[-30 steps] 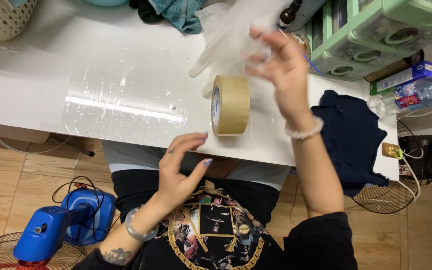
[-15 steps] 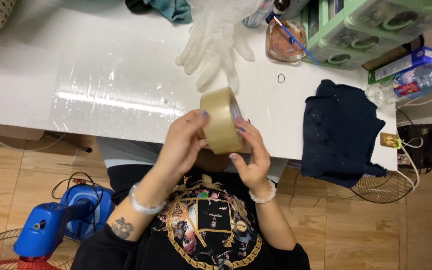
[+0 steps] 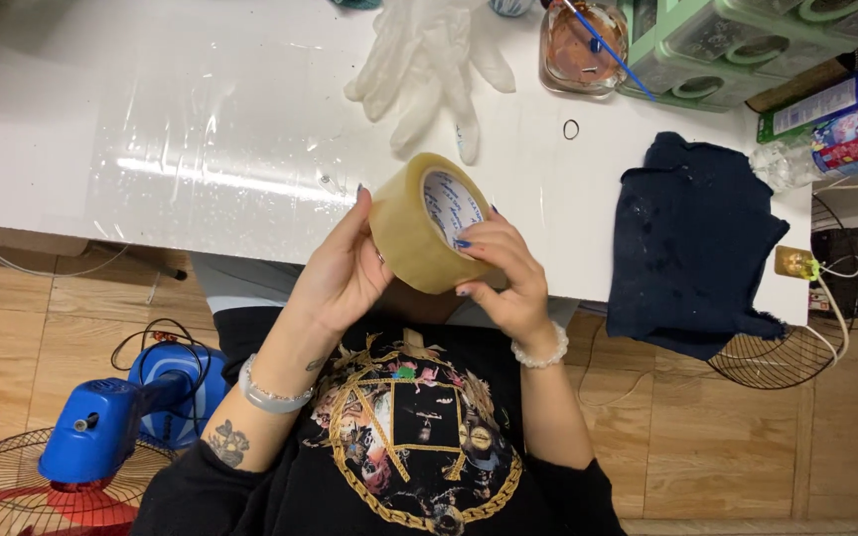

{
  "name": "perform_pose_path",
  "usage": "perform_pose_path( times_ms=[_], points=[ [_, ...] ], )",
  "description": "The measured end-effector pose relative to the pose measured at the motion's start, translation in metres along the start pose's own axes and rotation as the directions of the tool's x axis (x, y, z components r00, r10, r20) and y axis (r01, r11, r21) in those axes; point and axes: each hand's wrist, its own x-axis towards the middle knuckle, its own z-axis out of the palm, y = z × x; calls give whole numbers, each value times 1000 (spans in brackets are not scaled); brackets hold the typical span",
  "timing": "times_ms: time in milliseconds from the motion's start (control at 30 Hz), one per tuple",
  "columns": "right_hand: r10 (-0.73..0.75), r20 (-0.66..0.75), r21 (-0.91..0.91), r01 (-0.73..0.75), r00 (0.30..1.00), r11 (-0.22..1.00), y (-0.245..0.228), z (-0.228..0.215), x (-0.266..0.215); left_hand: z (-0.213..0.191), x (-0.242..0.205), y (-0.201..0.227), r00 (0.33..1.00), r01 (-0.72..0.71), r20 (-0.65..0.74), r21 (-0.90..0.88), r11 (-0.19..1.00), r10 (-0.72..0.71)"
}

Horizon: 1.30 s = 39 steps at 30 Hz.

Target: Applying adhesive tape to a desk surface using scissors

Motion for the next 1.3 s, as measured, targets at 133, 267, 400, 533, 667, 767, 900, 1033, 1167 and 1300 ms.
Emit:
perform_pose_path(
  times_ms=[133,267,400,533,667,767,900,1033,1167,1300],
  points=[
    [140,-4,34,-140,990,990,-1,-5,15,3,-16,-1,992,-115,1,390,913,125],
    [389,-63,163,-375,919,912,-16,-9,35,22,-43,4,778,-295,266,954,-42,569],
    [483,-42,173,-470,875,866,-17,-10,49,33,-40,11,433,-507,640,755,-415,635],
    [518,77,112,-523,852,845,-32,-7,68,62,-32,17,341,-630,853,520,-577,396],
    [420,99,156,-431,902,889,-43,0,84,62,7,14,278,-774,902,414,-480,331],
    [432,135,246,-452,892,857,-23,-8,68,42,22,16,283,-789,868,453,-416,409],
    [475,150,312,-497,867,810,14,-12,29,37,12,27,330,-816,825,494,-301,459],
    [469,157,372,-492,869,788,13,4,19,36,-6,36,396,-720,777,594,-360,490],
    [396,122,281,-414,910,866,2,16,18,26,-12,42,447,-640,716,675,-367,536],
    [397,124,281,-416,909,865,4,23,14,32,-15,37,350,-625,779,608,-489,521]
  ],
)
